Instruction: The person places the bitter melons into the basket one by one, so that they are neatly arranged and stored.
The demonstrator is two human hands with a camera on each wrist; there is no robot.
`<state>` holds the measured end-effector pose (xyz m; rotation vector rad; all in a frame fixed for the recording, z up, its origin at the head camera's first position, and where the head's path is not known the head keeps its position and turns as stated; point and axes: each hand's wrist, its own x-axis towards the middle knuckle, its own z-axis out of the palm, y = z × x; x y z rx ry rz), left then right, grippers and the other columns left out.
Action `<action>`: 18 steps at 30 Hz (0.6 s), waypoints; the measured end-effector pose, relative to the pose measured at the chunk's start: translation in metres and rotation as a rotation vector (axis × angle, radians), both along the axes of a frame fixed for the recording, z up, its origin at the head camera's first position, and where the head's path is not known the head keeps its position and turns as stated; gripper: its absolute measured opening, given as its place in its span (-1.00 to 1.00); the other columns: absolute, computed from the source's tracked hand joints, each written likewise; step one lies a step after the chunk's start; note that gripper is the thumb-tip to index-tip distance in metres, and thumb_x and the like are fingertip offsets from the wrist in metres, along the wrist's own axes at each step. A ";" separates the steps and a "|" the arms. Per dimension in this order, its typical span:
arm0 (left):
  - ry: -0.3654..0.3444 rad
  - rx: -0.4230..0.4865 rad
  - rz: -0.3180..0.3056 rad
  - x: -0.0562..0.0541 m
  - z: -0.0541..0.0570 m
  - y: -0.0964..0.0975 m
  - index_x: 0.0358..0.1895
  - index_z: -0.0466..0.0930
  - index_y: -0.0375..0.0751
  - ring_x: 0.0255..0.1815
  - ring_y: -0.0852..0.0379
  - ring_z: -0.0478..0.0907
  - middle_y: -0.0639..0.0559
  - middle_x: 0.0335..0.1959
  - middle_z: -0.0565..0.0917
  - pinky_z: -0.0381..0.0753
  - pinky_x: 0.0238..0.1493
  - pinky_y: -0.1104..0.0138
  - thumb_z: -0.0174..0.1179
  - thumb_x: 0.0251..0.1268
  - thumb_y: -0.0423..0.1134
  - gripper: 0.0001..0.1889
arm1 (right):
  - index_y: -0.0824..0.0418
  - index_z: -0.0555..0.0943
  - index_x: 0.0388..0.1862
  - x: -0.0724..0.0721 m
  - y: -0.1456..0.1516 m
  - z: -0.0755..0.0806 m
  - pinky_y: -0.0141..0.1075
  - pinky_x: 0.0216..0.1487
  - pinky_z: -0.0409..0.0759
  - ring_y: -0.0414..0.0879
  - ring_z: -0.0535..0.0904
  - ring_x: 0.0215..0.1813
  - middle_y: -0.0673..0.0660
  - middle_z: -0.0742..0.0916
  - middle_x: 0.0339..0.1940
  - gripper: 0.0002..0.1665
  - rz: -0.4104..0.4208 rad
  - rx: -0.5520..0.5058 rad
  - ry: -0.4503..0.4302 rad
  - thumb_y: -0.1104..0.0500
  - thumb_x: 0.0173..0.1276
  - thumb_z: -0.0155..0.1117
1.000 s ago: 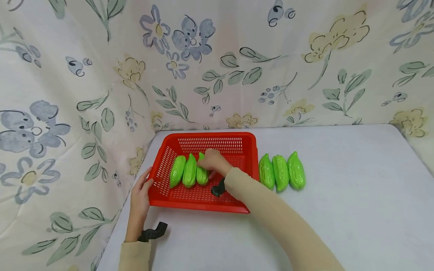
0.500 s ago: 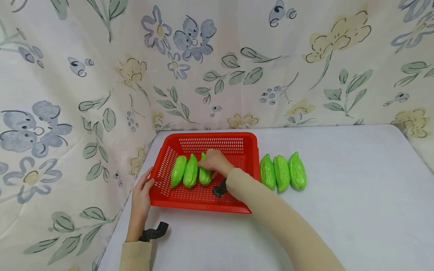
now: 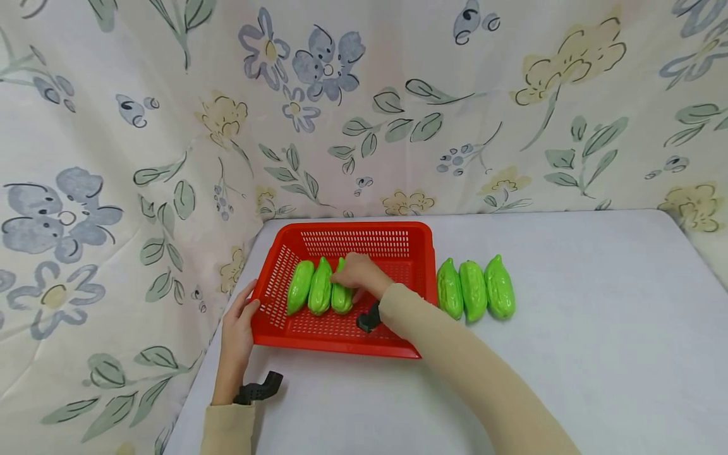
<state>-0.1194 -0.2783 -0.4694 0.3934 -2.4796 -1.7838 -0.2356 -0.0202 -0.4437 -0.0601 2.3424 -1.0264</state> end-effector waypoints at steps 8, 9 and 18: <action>-0.003 -0.007 -0.004 0.000 0.000 0.000 0.59 0.32 0.27 0.20 -0.14 0.58 -0.09 0.47 0.49 0.75 0.02 0.33 -0.09 0.67 -0.08 -0.49 | 0.29 0.47 -0.13 0.001 0.004 0.003 -0.22 -0.51 0.74 0.02 0.72 -0.55 0.24 0.63 -0.20 -0.61 -0.016 -0.004 0.005 0.01 0.45 0.38; -0.003 -0.011 -0.005 0.000 0.000 0.000 0.59 0.31 0.25 0.20 -0.14 0.58 -0.09 0.47 0.48 0.74 0.03 0.33 -0.09 0.67 -0.08 -0.49 | 0.29 0.47 -0.12 0.001 0.005 0.003 -0.23 -0.51 0.74 0.02 0.72 -0.55 0.24 0.63 -0.19 -0.60 -0.017 -0.003 0.010 0.00 0.45 0.38; -0.013 0.002 -0.002 0.000 0.001 0.000 0.57 0.32 0.36 0.19 -0.13 0.58 -0.07 0.47 0.48 0.74 0.01 0.37 -0.09 0.68 -0.06 -0.50 | 0.29 0.45 -0.02 0.001 0.019 0.014 -0.19 -0.46 0.75 0.09 0.75 -0.44 0.26 0.65 -0.14 -0.52 -0.009 -0.036 0.059 -0.04 0.41 0.38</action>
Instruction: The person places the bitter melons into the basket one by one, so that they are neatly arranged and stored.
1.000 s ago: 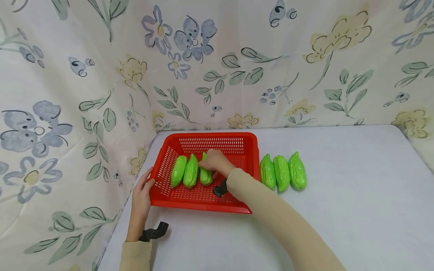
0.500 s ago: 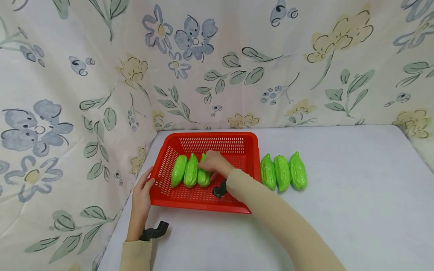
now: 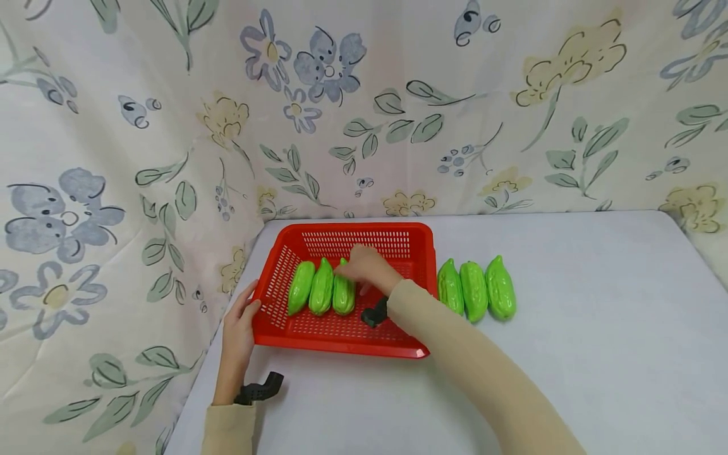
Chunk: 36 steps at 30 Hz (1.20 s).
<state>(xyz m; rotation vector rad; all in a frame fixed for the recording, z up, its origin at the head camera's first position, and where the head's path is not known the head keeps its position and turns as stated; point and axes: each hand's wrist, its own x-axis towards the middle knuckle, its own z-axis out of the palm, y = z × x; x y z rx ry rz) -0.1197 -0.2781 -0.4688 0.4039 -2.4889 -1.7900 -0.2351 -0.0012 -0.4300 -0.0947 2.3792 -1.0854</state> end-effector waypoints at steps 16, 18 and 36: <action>-0.004 -0.007 0.007 0.001 0.000 0.001 0.61 0.28 0.25 0.14 -0.17 0.62 -0.11 0.47 0.49 0.75 -0.09 0.41 -0.10 0.66 -0.08 -0.47 | 0.28 0.43 0.43 0.006 0.023 0.050 -0.22 -0.21 0.73 0.06 0.77 -0.49 0.31 0.61 0.32 -0.20 0.062 0.018 0.131 -0.22 0.45 0.31; -0.005 -0.006 0.009 0.001 0.000 0.001 0.61 0.29 0.25 0.14 -0.18 0.62 -0.12 0.47 0.49 0.75 -0.10 0.41 -0.10 0.66 -0.07 -0.47 | 0.25 0.42 0.45 0.008 0.023 0.057 -0.22 -0.20 0.73 0.09 0.78 -0.47 0.28 0.62 0.30 -0.19 0.072 0.018 0.143 -0.23 0.45 0.31; 0.010 -0.010 0.010 0.001 -0.002 0.001 0.61 0.29 0.22 0.12 -0.18 0.64 -0.14 0.47 0.49 0.76 -0.12 0.38 -0.10 0.66 -0.10 -0.47 | 0.19 0.46 0.47 0.024 0.021 0.077 -0.28 -0.33 0.70 0.04 0.74 -0.43 0.22 0.69 0.18 -0.23 0.141 0.000 0.172 -0.20 0.45 0.32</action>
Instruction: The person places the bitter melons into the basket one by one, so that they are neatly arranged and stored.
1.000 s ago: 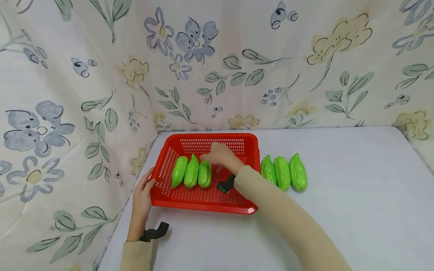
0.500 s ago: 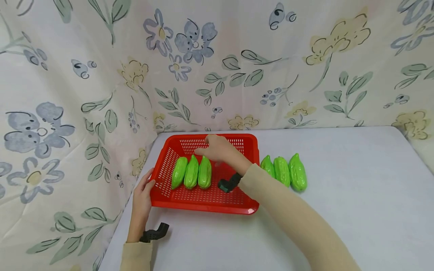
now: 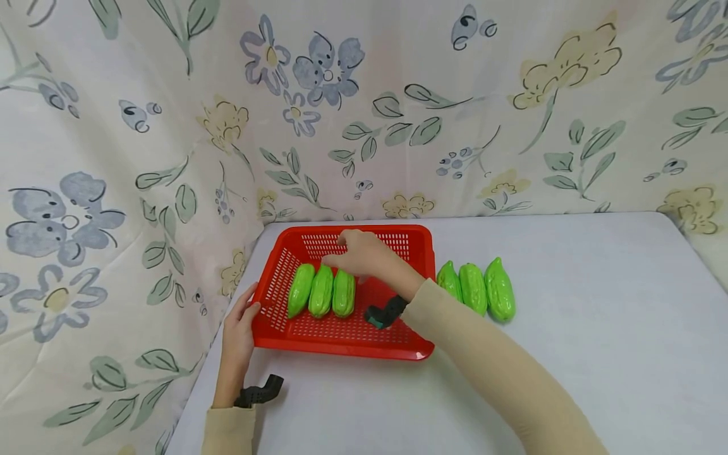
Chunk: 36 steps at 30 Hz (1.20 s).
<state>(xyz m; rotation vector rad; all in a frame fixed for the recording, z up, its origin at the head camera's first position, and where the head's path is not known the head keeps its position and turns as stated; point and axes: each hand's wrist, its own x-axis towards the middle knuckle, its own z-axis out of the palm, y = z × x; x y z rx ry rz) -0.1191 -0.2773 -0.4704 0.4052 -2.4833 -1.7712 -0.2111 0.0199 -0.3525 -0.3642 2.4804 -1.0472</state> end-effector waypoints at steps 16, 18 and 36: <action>-0.006 0.003 -0.004 0.000 0.001 -0.002 0.60 0.30 0.26 0.13 -0.13 0.61 -0.09 0.47 0.49 0.75 -0.07 0.39 -0.10 0.67 -0.07 -0.49 | 0.19 0.47 0.46 0.007 0.057 -0.005 -0.21 -0.23 0.76 0.01 0.76 -0.28 0.24 0.69 0.17 -0.22 -0.031 -0.012 0.008 -0.22 0.44 0.32; -0.005 -0.002 -0.004 0.001 0.002 -0.002 0.60 0.30 0.28 0.15 -0.13 0.59 -0.08 0.47 0.49 0.75 -0.05 0.39 -0.11 0.68 -0.06 -0.49 | 0.19 0.48 0.44 0.009 0.068 -0.006 -0.22 -0.23 0.77 0.02 0.76 -0.24 0.25 0.70 0.16 -0.24 -0.031 -0.030 0.010 -0.22 0.44 0.32; -0.006 0.030 -0.010 -0.001 0.002 0.000 0.59 0.31 0.33 0.23 -0.14 0.57 -0.05 0.54 0.43 0.69 -0.07 0.51 -0.10 0.68 -0.09 -0.49 | 0.29 0.41 0.46 0.031 0.170 -0.011 -0.07 -0.23 0.81 0.12 0.73 -0.01 0.40 0.68 0.23 -0.22 -0.125 -0.072 0.017 -0.20 0.52 0.26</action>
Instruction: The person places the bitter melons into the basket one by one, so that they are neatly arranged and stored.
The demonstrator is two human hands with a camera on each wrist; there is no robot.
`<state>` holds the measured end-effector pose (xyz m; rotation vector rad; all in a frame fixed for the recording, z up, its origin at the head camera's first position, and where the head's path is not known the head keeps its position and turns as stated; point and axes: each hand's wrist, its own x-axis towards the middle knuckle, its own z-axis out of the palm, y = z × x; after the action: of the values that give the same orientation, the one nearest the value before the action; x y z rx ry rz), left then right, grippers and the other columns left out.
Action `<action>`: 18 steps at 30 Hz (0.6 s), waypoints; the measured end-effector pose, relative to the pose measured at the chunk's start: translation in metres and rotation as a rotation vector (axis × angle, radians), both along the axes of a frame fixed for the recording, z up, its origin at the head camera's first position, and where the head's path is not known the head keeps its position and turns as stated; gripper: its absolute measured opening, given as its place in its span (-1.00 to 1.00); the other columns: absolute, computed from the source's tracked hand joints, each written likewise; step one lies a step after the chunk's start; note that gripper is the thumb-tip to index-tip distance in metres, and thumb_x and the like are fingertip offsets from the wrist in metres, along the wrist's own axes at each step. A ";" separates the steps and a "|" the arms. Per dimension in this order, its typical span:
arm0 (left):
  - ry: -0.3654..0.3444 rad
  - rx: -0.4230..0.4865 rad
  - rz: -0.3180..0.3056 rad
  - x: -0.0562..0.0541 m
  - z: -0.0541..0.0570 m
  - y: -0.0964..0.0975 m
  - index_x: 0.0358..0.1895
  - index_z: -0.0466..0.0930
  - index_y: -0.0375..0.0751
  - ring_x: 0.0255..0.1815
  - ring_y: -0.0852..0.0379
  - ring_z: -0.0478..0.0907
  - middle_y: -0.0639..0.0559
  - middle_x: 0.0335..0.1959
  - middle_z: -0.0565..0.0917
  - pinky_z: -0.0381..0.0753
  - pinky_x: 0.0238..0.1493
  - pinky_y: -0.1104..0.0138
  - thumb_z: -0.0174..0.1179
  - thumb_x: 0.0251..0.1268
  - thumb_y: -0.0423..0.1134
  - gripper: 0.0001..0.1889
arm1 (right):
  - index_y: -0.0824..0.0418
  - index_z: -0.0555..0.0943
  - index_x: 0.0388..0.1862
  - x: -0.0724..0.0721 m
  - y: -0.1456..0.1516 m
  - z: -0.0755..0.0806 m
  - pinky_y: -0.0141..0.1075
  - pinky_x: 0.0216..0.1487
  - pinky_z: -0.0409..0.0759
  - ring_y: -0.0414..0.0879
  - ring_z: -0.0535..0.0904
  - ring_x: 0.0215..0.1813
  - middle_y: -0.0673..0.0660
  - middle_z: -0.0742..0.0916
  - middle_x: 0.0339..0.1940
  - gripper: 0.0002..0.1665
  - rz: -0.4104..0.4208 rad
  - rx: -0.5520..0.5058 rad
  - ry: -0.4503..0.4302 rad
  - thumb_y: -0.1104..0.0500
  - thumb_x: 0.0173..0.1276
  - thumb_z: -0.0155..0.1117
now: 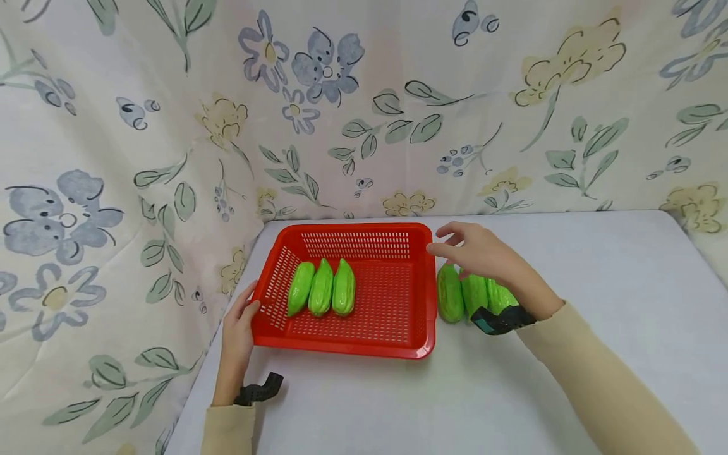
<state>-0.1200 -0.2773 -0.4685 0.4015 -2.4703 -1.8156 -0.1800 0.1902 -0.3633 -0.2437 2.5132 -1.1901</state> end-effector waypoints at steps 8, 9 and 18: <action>-0.003 0.005 0.007 0.000 -0.001 0.000 0.58 0.31 0.35 0.22 -0.12 0.57 -0.04 0.53 0.44 0.70 -0.08 0.50 -0.10 0.67 -0.08 -0.49 | 0.30 0.40 0.46 0.012 0.041 -0.006 -0.07 -0.19 0.81 0.17 0.70 0.03 0.42 0.66 0.25 -0.23 -0.047 0.052 0.004 -0.21 0.55 0.21; -0.001 0.004 0.009 0.000 -0.001 0.000 0.58 0.32 0.35 0.22 -0.13 0.57 -0.04 0.52 0.44 0.70 -0.08 0.50 -0.10 0.67 -0.08 -0.50 | 0.30 0.39 0.47 0.013 0.045 -0.006 -0.08 -0.19 0.80 0.16 0.70 0.03 0.42 0.66 0.25 -0.23 -0.051 0.057 0.003 -0.21 0.55 0.20; 0.007 0.004 0.007 0.001 -0.001 0.000 0.60 0.29 0.24 0.22 -0.14 0.56 -0.05 0.52 0.44 0.70 -0.08 0.50 -0.11 0.68 -0.09 -0.48 | 0.36 0.30 0.53 0.024 0.085 -0.013 -0.15 -0.22 0.79 0.11 0.70 0.06 0.49 0.60 0.30 -0.17 -0.081 0.098 0.005 -0.22 0.60 0.11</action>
<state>-0.1191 -0.2775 -0.4693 0.4028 -2.4582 -1.8169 -0.1565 0.2748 -0.3763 -0.1213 2.5998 -1.0931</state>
